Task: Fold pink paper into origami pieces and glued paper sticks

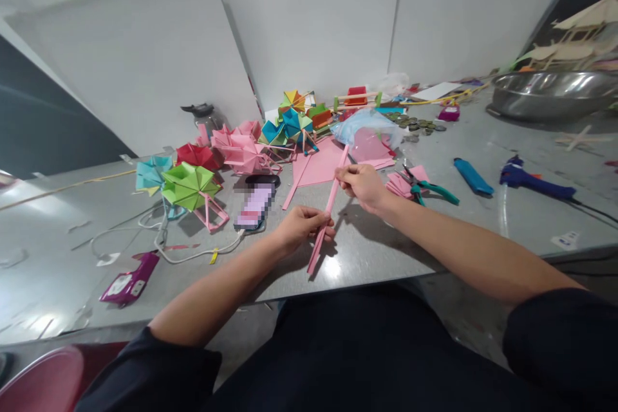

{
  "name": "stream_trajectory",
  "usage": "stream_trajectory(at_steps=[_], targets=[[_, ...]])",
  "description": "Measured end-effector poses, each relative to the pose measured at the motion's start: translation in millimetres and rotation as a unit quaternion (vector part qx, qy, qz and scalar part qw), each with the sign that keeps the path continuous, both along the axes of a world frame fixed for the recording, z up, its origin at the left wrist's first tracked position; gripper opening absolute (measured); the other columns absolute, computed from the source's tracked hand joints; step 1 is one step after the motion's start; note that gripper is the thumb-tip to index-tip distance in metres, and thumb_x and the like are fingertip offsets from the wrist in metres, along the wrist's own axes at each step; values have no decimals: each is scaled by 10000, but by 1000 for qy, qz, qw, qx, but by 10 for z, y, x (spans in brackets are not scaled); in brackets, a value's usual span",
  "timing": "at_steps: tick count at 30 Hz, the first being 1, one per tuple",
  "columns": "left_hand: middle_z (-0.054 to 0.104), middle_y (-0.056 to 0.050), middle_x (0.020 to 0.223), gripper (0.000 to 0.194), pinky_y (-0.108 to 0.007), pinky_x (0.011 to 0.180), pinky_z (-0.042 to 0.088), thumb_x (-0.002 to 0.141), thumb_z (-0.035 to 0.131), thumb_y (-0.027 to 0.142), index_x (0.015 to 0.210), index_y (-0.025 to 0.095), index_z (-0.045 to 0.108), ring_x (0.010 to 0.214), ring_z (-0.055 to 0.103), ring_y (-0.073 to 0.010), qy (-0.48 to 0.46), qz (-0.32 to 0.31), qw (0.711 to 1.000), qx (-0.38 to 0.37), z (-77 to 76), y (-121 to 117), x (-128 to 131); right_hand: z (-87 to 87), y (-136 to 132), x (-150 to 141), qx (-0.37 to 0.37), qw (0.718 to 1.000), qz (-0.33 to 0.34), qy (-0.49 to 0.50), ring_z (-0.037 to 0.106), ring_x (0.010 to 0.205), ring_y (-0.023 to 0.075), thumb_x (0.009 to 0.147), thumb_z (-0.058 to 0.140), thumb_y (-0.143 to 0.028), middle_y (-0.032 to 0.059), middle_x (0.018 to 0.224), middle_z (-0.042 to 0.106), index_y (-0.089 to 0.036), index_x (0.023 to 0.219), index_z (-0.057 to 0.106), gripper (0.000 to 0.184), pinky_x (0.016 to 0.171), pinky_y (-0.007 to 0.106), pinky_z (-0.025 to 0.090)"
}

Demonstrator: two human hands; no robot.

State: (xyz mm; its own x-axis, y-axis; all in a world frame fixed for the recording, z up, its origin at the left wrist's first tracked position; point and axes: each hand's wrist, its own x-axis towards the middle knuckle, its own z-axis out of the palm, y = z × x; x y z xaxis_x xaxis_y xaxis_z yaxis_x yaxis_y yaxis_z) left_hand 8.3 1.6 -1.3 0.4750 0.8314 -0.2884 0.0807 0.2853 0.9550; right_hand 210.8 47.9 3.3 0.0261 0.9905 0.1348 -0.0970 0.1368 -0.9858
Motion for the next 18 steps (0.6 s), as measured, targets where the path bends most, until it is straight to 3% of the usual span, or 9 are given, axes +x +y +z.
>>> stream_trajectory(at_steps=[8,14,18], targets=[[763,-115,732,304,-308,699,623,953,797,337,784,99,714,602,721,-148,14,33,999,21,31,-25,32,1,-158,-112,-14,999,48,-1,343,430,61,698,907,-508,6,530,576,-175,600,641,438,420,248,201],[738,-99,654,386,-249,534,522,900,846,432,749,101,719,531,679,-144,47,7,998,41,-14,-63,47,166,5,121,-2,1000,4,26,298,425,40,741,893,-397,-11,526,546,-177,582,587,409,406,223,196],[717,-72,622,416,-226,516,464,905,829,466,713,120,700,513,636,-117,71,2,994,82,-16,-64,44,248,92,280,8,999,-22,36,278,418,28,774,866,-327,-9,538,549,-174,571,568,392,398,215,194]])
